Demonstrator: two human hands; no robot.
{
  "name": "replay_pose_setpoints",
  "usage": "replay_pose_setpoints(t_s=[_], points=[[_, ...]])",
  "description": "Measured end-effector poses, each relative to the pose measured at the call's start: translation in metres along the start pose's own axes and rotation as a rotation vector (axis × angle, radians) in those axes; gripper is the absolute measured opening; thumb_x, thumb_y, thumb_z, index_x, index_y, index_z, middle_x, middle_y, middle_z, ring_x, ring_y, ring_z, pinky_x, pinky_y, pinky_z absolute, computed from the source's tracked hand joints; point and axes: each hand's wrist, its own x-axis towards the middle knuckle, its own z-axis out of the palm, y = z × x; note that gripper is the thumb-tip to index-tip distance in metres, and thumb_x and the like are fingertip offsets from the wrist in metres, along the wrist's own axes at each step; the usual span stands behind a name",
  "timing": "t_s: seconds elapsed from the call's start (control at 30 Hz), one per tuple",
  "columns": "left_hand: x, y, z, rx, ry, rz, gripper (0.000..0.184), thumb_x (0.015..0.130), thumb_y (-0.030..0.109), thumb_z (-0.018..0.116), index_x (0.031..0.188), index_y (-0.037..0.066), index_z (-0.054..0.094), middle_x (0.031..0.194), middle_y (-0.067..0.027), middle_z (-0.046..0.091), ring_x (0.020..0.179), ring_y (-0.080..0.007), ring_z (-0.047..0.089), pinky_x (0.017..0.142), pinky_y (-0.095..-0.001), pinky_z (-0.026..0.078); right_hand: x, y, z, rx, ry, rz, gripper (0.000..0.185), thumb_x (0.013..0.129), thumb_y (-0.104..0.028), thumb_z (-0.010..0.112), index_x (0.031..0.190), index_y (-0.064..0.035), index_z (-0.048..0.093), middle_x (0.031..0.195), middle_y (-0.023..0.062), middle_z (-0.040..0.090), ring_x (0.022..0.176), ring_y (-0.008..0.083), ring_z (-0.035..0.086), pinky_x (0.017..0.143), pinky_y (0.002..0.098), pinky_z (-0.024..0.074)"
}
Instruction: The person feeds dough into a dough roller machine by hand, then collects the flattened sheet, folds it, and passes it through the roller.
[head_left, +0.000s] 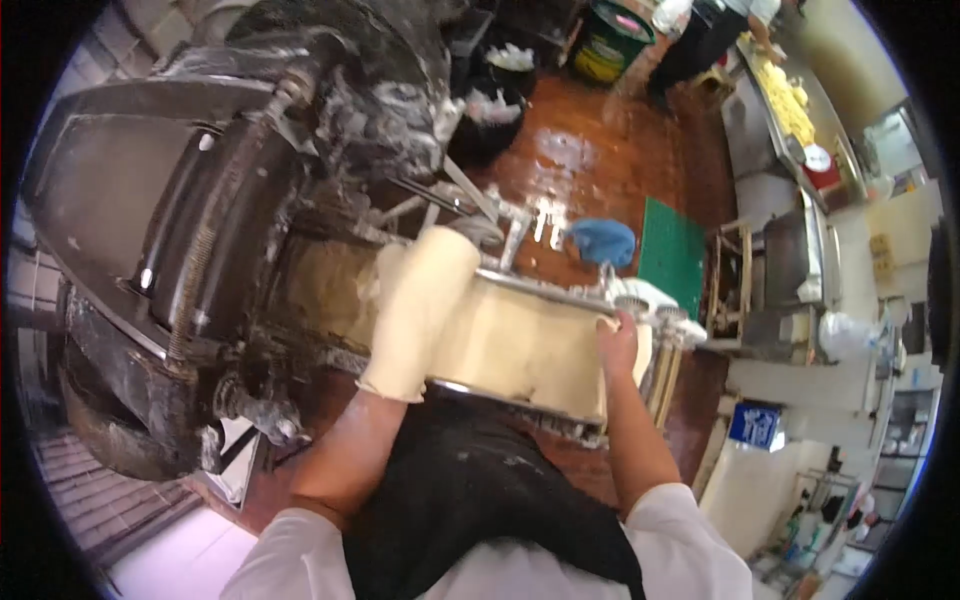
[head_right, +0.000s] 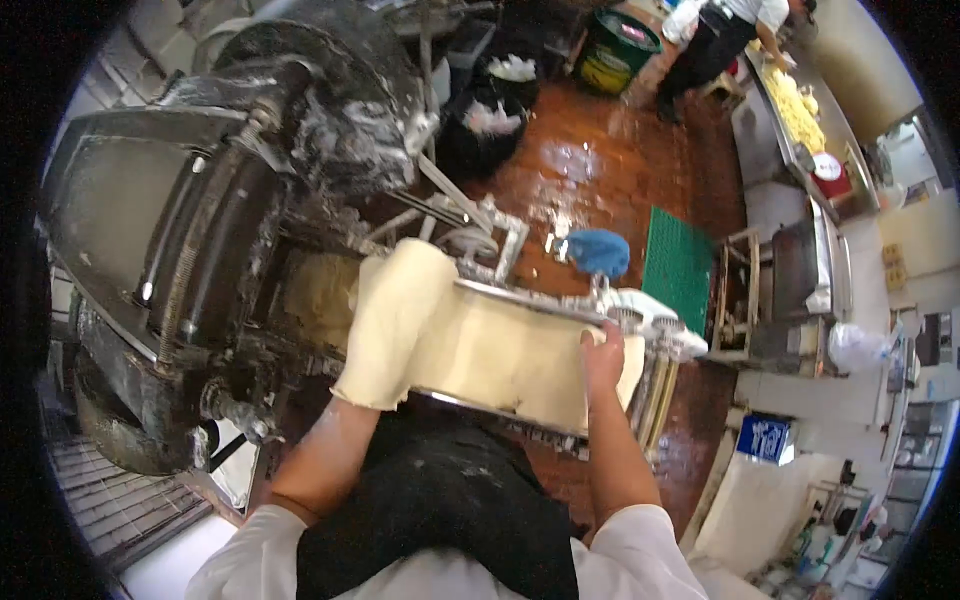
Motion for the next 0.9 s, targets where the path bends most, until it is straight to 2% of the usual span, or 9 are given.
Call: replay_pose_setpoints(t_s=[0.2, 0.3, 0.4, 0.47, 0.53, 0.63, 0.7, 0.73, 0.9], points=[[-0.003, 0.038, -0.006, -0.246, -0.124, -0.019, 0.024, 0.077, 0.023, 0.063, 0.082, 0.0, 0.065, 0.081, -0.0108, 0.064, 0.074, -0.0184, 0.06, 0.068, -0.0338, 0.048, -0.043, 0.027, -0.011, -0.29, 0.027, -0.119, 0.063, 0.078, -0.037, 0.071, 0.126, -0.0021, 0.051, 0.12, 0.0211, 0.059, 0.111, 0.036, 0.057, 0.094, 0.0438, 0.0443], [-0.011, 0.052, -0.017, -0.409, -0.217, -0.044, 0.025, 0.078, 0.024, 0.063, 0.084, 0.0, 0.064, 0.083, -0.0107, 0.063, 0.076, -0.0186, 0.059, 0.07, -0.034, 0.048, -0.046, 0.001, -0.022, -0.325, -0.183, -0.022, 0.056, 0.075, -0.035, 0.072, 0.117, -0.0014, 0.056, 0.111, 0.0208, 0.063, 0.102, 0.0363, 0.06, 0.088, 0.0441, 0.0475], [-0.022, 0.064, -0.034, -0.551, -0.293, -0.077, 0.026, 0.079, 0.025, 0.062, 0.087, 0.0, 0.063, 0.086, -0.0107, 0.063, 0.079, -0.0188, 0.059, 0.071, -0.0342, 0.047, -0.031, 0.027, -0.007, -0.175, -0.2, 0.058, 0.042, 0.072, -0.028, 0.073, 0.098, 0.0015, 0.06, 0.091, 0.0224, 0.064, 0.085, 0.0354, 0.063, 0.076, 0.041, 0.0497], [-0.021, 0.078, -0.055, -0.621, -0.314, -0.068, 0.027, 0.079, 0.026, 0.061, 0.088, 0.0, 0.063, 0.088, -0.0106, 0.062, 0.08, -0.0189, 0.058, 0.072, -0.0343, 0.047, -0.025, 0.028, -0.003, 0.003, -0.221, 0.022, 0.025, 0.071, -0.021, 0.071, 0.077, -0.0017, 0.056, 0.067, 0.0114, 0.058, 0.062, 0.0237, 0.057, 0.059, 0.038, 0.0476], [-0.015, 0.09, -0.087, -0.666, -0.314, -0.044, 0.028, 0.08, 0.027, 0.061, 0.09, 0.001, 0.062, 0.089, -0.0106, 0.062, 0.082, -0.019, 0.058, 0.074, -0.0344, 0.047, -0.024, 0.004, -0.015, 0.275, -0.363, 0.212, 0.021, 0.076, -0.018, 0.067, 0.071, -0.0113, 0.048, 0.067, 0.0021, 0.053, 0.051, 0.0121, 0.049, 0.041, 0.0286, 0.0399], [0.003, 0.107, -0.152, -0.68, -0.278, -0.001, 0.029, 0.081, 0.028, 0.06, 0.092, 0.001, 0.061, 0.092, -0.0105, 0.061, 0.084, -0.0192, 0.057, 0.075, -0.0346, 0.046, -0.031, -0.051, -0.065, 0.712, -0.544, 0.149, 0.019, 0.078, -0.012, 0.06, 0.097, -0.008, 0.059, 0.083, 0.0003, 0.062, 0.068, 0.0125, 0.057, 0.055, 0.0269, 0.0464], [0.015, 0.112, -0.211, -0.658, -0.225, 0.025, 0.03, 0.081, 0.028, 0.06, 0.094, 0.001, 0.061, 0.094, -0.0105, 0.061, 0.086, -0.0193, 0.057, 0.076, -0.0347, 0.046, -0.035, -0.086, -0.098, 1.034, -0.629, -0.066, 0.048, 0.078, -0.006, 0.053, 0.125, -0.0004, 0.051, 0.116, 0.0098, 0.062, 0.1, 0.0195, 0.06, 0.088, 0.0322, 0.0475], [0.023, 0.113, -0.242, -0.634, -0.185, 0.034, 0.031, 0.081, 0.029, 0.059, 0.095, 0.001, 0.06, 0.095, -0.0105, 0.06, 0.086, -0.0194, 0.057, 0.077, -0.0347, 0.046, -0.038, -0.099, -0.121, 1.098, -0.665, -0.029, 0.055, 0.076, -0.008, 0.055, 0.13, 0.0015, 0.047, 0.121, 0.0134, 0.059, 0.108, 0.0237, 0.059, 0.094, 0.0354, 0.0462], [0.066, 0.094, -0.395, -0.481, 0.056, 0.012, 0.033, 0.083, 0.03, 0.058, 0.099, 0.002, 0.059, 0.099, -0.0104, 0.059, 0.09, -0.0197, 0.056, 0.08, -0.035, 0.045, -0.087, -0.19, -0.197, 1.508, -0.616, -0.002, 0.061, 0.075, -0.02, 0.059, 0.129, 0.0033, 0.047, 0.121, 0.0189, 0.058, 0.107, 0.0293, 0.06, 0.092, 0.0403, 0.0496]])
